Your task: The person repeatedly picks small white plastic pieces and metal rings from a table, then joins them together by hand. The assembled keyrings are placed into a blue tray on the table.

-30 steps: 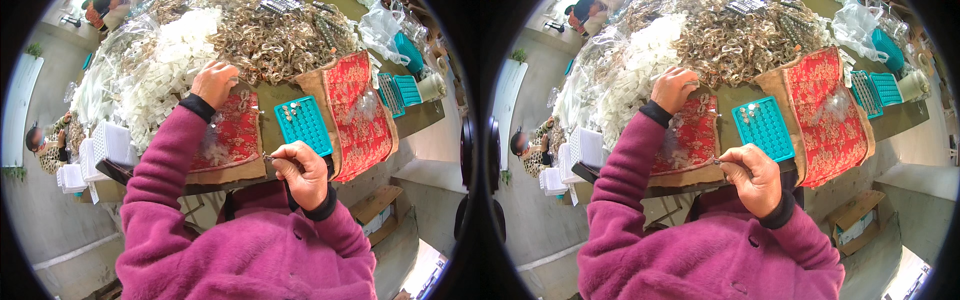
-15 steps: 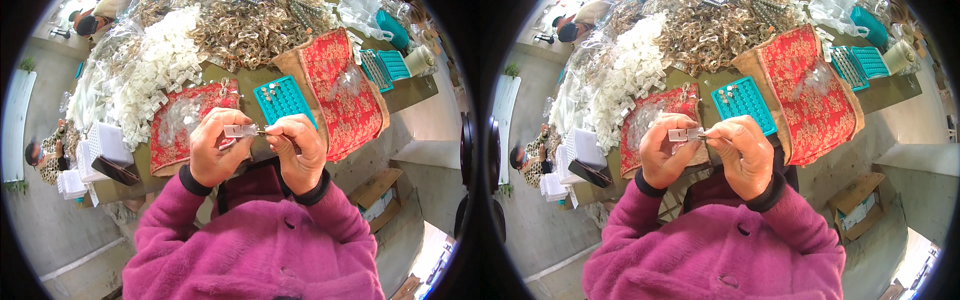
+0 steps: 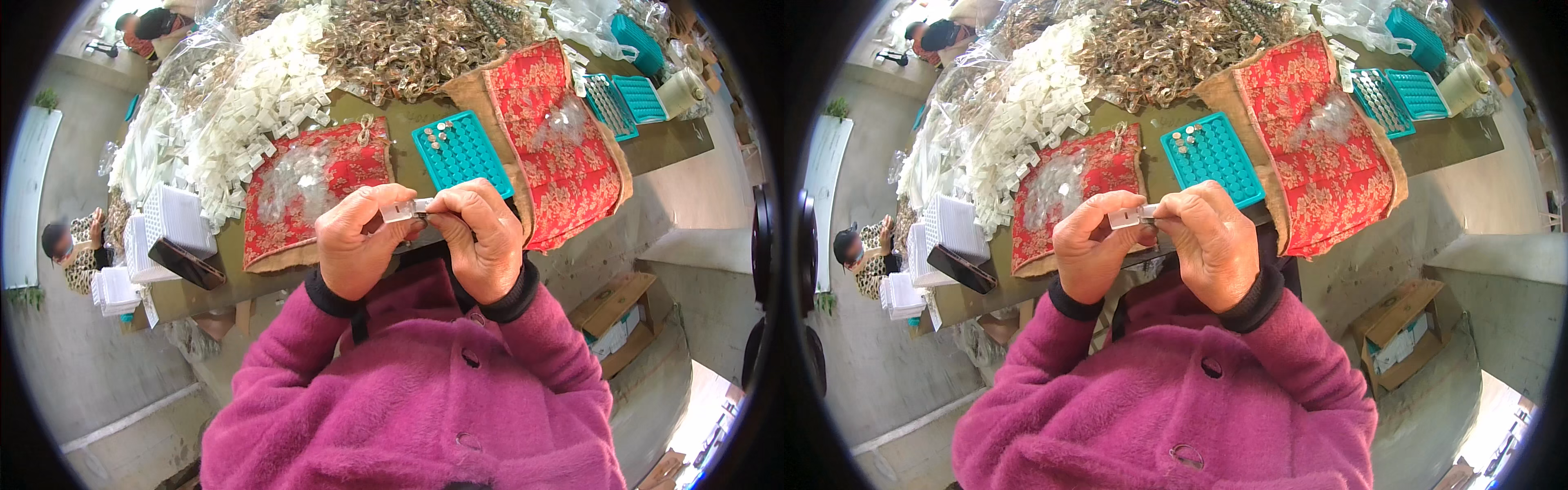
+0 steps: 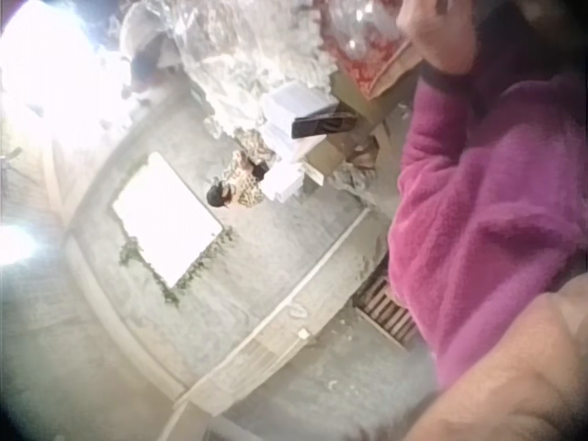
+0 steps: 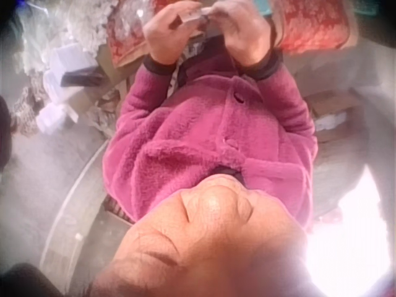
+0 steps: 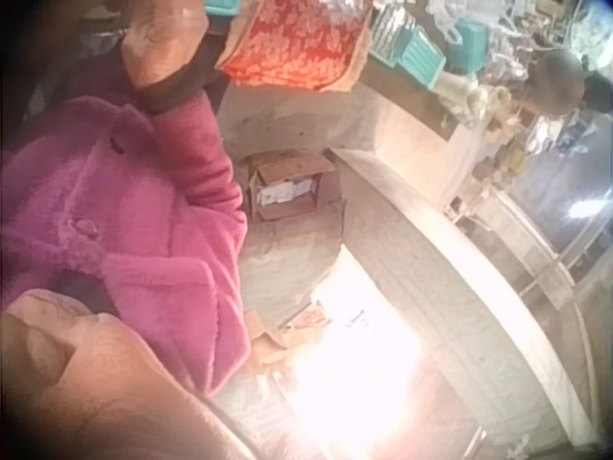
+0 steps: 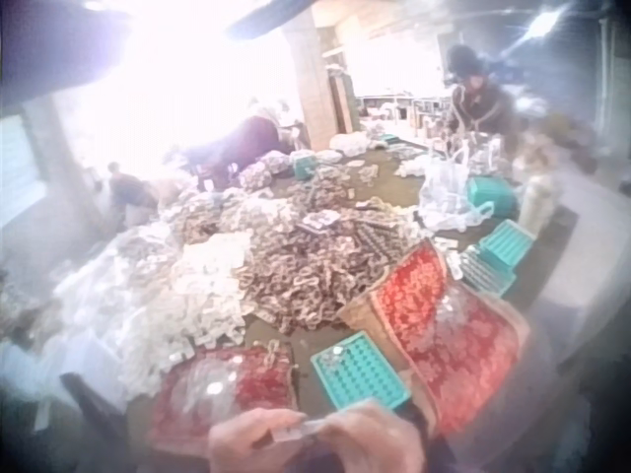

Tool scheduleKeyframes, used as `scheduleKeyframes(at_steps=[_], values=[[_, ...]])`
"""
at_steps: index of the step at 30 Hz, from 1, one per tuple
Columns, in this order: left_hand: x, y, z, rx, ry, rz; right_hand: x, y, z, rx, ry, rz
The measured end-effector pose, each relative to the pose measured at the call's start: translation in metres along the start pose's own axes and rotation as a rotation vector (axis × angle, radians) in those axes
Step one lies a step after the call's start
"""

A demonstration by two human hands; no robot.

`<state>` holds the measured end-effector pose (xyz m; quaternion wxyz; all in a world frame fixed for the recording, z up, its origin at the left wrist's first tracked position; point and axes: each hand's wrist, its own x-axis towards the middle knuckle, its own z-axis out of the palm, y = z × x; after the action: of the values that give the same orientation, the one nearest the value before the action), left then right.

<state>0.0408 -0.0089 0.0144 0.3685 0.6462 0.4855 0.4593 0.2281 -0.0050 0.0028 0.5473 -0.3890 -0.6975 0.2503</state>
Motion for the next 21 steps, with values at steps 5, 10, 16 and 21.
scheduleKeyframes(at_steps=[5,10,16,21], values=[[0.003,0.002,-0.004,0.329,0.058,0.244,0.002,-0.004,-0.001,-0.053,0.01,-0.025],[0.008,0.008,-0.004,0.399,0.077,0.37,0.006,-0.003,0.001,-0.091,-0.018,-0.067],[0.012,0.005,-0.007,0.4,0.009,0.403,0.007,-0.001,0.005,-0.073,-0.04,-0.036],[0.009,-0.002,-0.01,0.113,-0.062,0.139,0.006,0.003,0.004,0.002,-0.049,0.018]])
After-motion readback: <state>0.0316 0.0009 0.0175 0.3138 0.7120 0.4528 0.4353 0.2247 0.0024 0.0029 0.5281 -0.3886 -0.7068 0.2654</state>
